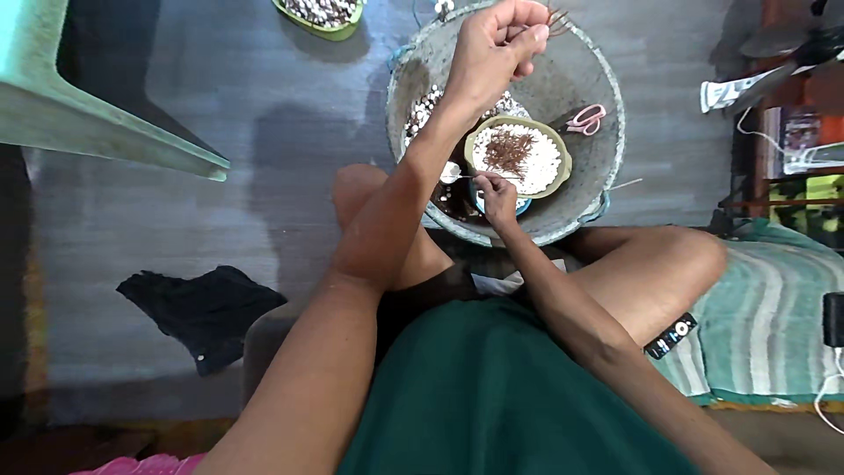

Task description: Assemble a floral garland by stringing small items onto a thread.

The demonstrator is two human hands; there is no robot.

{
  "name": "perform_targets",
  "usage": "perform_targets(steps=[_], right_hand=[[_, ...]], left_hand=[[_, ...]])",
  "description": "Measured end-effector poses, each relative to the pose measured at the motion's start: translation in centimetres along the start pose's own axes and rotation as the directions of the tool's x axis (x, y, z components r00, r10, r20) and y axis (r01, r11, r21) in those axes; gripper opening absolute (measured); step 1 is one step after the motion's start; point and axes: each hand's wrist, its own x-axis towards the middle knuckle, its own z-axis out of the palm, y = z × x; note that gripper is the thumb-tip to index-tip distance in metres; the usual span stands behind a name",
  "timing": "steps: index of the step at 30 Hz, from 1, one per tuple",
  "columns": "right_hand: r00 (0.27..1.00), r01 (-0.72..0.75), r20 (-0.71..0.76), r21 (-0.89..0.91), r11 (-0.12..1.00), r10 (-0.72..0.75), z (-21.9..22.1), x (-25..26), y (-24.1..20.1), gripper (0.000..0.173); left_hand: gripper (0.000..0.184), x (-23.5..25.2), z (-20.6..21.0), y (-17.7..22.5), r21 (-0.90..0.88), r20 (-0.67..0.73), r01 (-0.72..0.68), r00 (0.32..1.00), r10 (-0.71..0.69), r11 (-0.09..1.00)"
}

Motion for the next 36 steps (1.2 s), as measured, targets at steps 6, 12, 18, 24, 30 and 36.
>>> perform_targets(steps=[6, 12, 18, 24, 30, 36], right_hand=[[0.965, -0.091, -0.165, 0.515, 0.852, 0.203, -6.3, -2.4, -4.4, 0.027], [0.961, 0.119, -0.263, 0.681, 0.722, 0.09, -14.0, -5.4, -11.2, 0.023], [0.923, 0.338, -0.357, 0.575, 0.745, -0.143, -16.6, -5.3, -17.3, 0.023], [0.877, 0.45, -0.418, 0.547, 0.706, -0.235, -16.1, -2.3, -19.7, 0.019], [0.883, 0.435, -0.407, 0.525, 0.732, -0.233, -15.5, -1.2, -19.6, 0.019], [0.878, 0.441, -0.413, 0.502, 0.743, -0.242, -15.2, -0.9, -19.0, 0.019]], left_hand=[[0.019, 0.0, -1.3, 0.4, 0.056, 0.0, -0.062, 0.998, 0.062, 0.997], [0.017, -0.4, -0.7, 0.2, 0.141, 0.047, -0.119, 0.992, 0.113, 0.983], [0.015, -1.1, 0.7, 0.2, 0.132, 0.132, -0.137, 0.984, 0.12, 0.982], [0.015, -1.3, 1.0, 0.3, 0.126, 0.141, -0.134, 0.983, 0.116, 0.983], [0.013, -1.2, 0.8, 0.2, 0.116, 0.128, -0.142, 0.984, 0.127, 0.983], [0.012, -1.3, 0.9, 0.2, 0.108, 0.125, -0.137, 0.984, 0.123, 0.985]])
